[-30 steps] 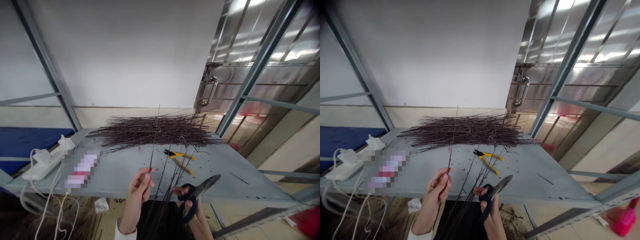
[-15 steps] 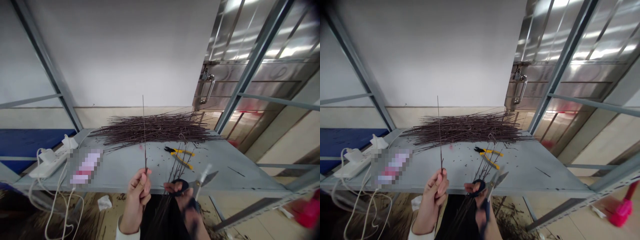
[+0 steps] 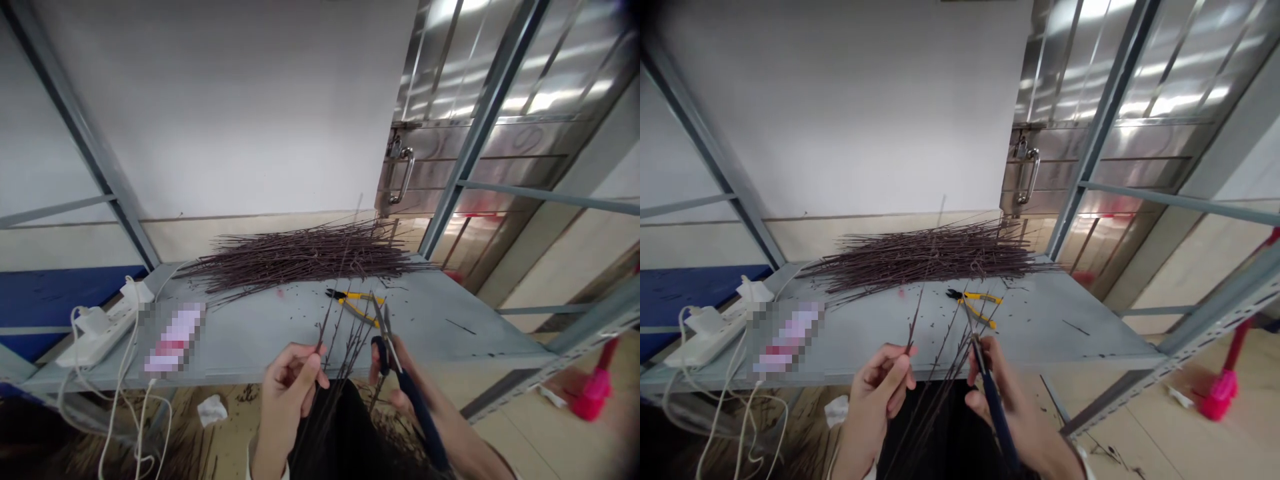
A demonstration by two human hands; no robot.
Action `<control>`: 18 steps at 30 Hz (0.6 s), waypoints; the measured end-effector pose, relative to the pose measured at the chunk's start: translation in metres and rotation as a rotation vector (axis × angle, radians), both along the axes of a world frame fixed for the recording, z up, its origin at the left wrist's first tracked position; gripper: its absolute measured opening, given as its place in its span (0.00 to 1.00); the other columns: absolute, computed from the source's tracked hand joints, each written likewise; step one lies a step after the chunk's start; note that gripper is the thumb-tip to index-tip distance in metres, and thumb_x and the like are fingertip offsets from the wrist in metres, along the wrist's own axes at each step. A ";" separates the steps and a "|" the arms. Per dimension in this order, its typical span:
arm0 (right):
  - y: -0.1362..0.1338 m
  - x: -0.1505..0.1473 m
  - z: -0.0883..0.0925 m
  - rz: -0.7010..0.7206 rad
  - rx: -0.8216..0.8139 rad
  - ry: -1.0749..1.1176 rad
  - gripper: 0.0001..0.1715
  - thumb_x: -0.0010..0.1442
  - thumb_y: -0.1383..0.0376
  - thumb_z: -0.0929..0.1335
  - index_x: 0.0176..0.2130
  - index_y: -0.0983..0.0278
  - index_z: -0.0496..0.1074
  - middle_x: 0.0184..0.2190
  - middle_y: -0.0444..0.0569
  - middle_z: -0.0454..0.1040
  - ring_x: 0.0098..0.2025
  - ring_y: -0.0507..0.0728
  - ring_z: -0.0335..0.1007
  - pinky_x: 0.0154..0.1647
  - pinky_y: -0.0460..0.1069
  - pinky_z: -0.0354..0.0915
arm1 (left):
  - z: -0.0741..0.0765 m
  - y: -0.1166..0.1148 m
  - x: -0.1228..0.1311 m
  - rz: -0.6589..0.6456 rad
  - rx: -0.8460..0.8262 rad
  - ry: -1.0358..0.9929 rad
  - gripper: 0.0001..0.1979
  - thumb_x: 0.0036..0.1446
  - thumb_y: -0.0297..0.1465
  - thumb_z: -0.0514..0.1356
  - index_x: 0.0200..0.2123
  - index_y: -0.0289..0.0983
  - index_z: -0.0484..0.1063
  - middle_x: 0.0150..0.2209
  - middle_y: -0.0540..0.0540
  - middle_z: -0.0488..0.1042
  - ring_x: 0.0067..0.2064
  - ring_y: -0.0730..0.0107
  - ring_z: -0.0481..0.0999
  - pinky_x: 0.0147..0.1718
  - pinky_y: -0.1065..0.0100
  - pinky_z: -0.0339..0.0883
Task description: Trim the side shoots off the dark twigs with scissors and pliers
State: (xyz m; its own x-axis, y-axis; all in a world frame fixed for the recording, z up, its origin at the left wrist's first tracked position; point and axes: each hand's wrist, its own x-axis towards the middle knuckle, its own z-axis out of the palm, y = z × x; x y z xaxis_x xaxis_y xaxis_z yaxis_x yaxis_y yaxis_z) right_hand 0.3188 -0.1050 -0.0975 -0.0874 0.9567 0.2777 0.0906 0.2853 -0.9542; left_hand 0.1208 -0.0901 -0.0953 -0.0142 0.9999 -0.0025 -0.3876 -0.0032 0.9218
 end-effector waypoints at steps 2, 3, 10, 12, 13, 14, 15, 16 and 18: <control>0.004 0.009 0.015 0.063 -0.029 -0.041 0.25 0.46 0.53 0.73 0.43 0.60 0.73 0.30 0.49 0.74 0.29 0.58 0.69 0.30 0.51 0.69 | 0.003 -0.003 0.003 0.007 0.010 0.054 0.21 0.42 0.46 0.68 0.30 0.33 0.75 0.17 0.52 0.71 0.13 0.87 0.50 0.11 0.79 0.41; 0.006 0.012 0.020 0.110 -0.038 -0.065 0.25 0.46 0.53 0.73 0.43 0.60 0.73 0.30 0.49 0.74 0.29 0.58 0.69 0.30 0.52 0.69 | 0.005 -0.004 0.004 0.011 0.017 0.077 0.21 0.42 0.47 0.68 0.30 0.33 0.76 0.17 0.51 0.71 0.13 0.87 0.51 0.11 0.79 0.42; 0.009 0.029 0.026 0.261 -0.040 -0.348 0.34 0.51 0.47 0.69 0.52 0.63 0.66 0.41 0.55 0.72 0.38 0.60 0.68 0.40 0.55 0.68 | 0.007 -0.010 0.007 0.049 0.057 0.227 0.18 0.47 0.44 0.66 0.31 0.33 0.78 0.18 0.49 0.73 0.14 0.83 0.54 0.11 0.77 0.44; 0.010 0.034 0.029 0.317 -0.031 -0.455 0.34 0.56 0.47 0.66 0.55 0.63 0.61 0.42 0.55 0.71 0.39 0.59 0.68 0.41 0.54 0.68 | 0.005 -0.011 0.008 0.058 0.073 0.262 0.15 0.50 0.42 0.64 0.32 0.34 0.78 0.19 0.49 0.73 0.15 0.81 0.58 0.12 0.77 0.46; 0.010 0.035 0.032 0.342 -0.026 -0.506 0.32 0.58 0.48 0.64 0.55 0.63 0.60 0.40 0.53 0.71 0.38 0.58 0.67 0.40 0.53 0.68 | 0.004 -0.011 0.008 0.064 0.078 0.275 0.14 0.50 0.41 0.64 0.32 0.35 0.78 0.19 0.49 0.74 0.16 0.80 0.60 0.12 0.77 0.47; 0.011 0.036 0.037 0.358 -0.021 -0.553 0.30 0.60 0.48 0.63 0.55 0.62 0.60 0.39 0.52 0.70 0.37 0.58 0.67 0.39 0.52 0.68 | 0.003 -0.012 0.008 0.066 0.084 0.288 0.14 0.51 0.41 0.64 0.32 0.35 0.79 0.19 0.49 0.74 0.18 0.79 0.63 0.13 0.77 0.49; 0.011 0.037 0.043 0.369 -0.012 -0.595 0.28 0.61 0.49 0.62 0.54 0.62 0.59 0.37 0.51 0.70 0.36 0.57 0.67 0.38 0.52 0.68 | 0.002 -0.012 0.008 0.063 0.089 0.301 0.13 0.51 0.41 0.64 0.32 0.36 0.79 0.19 0.49 0.74 0.19 0.77 0.66 0.13 0.78 0.50; 0.011 0.036 0.049 0.379 0.000 -0.632 0.27 0.61 0.49 0.61 0.53 0.62 0.60 0.36 0.50 0.70 0.35 0.57 0.66 0.38 0.52 0.67 | 0.002 -0.012 0.008 0.062 0.093 0.315 0.13 0.51 0.40 0.64 0.32 0.36 0.79 0.19 0.49 0.74 0.21 0.76 0.68 0.14 0.78 0.52; 0.010 0.034 0.063 0.391 0.021 -0.701 0.24 0.61 0.50 0.61 0.50 0.62 0.60 0.36 0.50 0.69 0.35 0.57 0.66 0.37 0.51 0.67 | 0.002 -0.013 0.008 0.062 0.100 0.345 0.13 0.51 0.40 0.64 0.32 0.36 0.79 0.19 0.48 0.75 0.23 0.74 0.70 0.16 0.78 0.56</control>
